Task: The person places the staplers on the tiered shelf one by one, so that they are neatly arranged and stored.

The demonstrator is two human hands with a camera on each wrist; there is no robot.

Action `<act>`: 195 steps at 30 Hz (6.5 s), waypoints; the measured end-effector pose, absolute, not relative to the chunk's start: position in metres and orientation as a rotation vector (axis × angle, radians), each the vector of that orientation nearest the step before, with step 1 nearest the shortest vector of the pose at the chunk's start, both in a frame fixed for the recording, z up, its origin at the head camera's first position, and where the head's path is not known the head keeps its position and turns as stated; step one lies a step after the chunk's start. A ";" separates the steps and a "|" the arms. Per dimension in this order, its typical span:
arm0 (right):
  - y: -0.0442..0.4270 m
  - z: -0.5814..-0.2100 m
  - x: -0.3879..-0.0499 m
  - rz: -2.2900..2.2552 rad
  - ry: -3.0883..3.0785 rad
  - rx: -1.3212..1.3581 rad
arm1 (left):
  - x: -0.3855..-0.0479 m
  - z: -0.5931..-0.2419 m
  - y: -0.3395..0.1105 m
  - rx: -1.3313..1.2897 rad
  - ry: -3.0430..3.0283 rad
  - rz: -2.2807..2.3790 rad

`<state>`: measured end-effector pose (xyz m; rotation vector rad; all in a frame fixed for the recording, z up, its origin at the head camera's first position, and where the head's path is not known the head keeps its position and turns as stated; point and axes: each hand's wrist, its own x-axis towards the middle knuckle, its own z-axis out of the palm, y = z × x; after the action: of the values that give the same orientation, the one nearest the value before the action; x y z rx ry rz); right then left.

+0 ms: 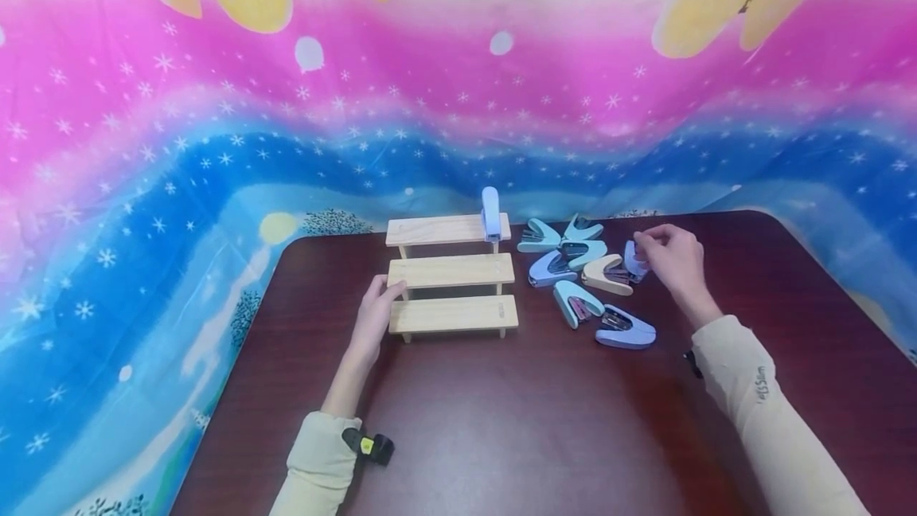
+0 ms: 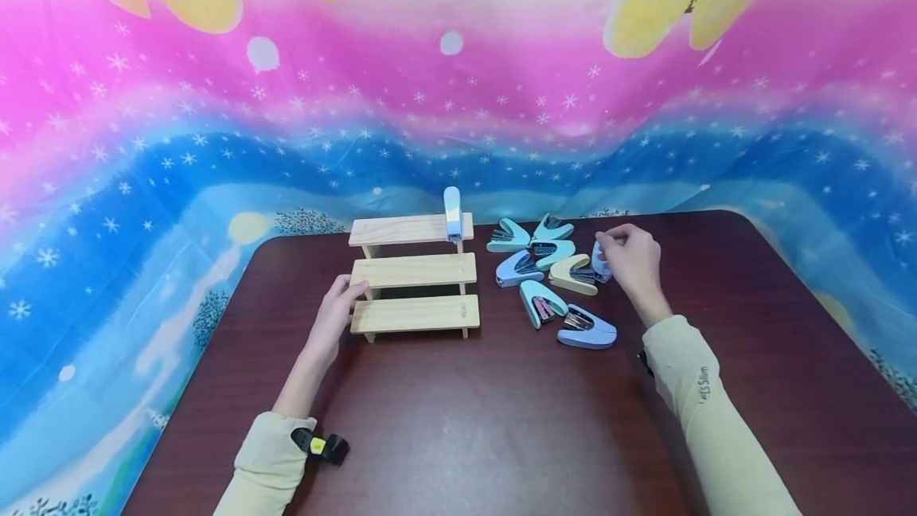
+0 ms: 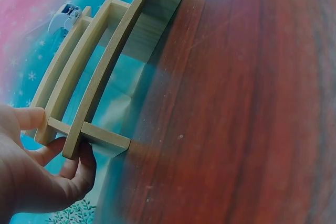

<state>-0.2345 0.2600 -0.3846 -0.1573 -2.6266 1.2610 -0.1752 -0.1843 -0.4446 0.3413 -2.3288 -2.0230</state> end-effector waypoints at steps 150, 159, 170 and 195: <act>0.127 -0.295 -0.241 2.642 -1.873 0.259 | -0.180 -0.447 -0.180 0.346 -2.274 -1.993; 0.105 -0.289 -0.239 2.423 -2.070 0.250 | -0.179 -0.449 -0.182 0.356 -2.265 -2.005; 0.077 -0.291 -0.245 1.629 -2.523 0.186 | -0.178 -0.448 -0.183 0.352 -2.278 -1.984; 0.041 -0.298 -0.255 1.405 -2.514 0.252 | -0.177 -0.449 -0.182 0.352 -2.261 -2.007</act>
<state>-0.2548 0.0409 -0.2977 0.2515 -2.5140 1.4047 -0.1775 -0.1823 -0.4490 0.3525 -2.2612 -2.0066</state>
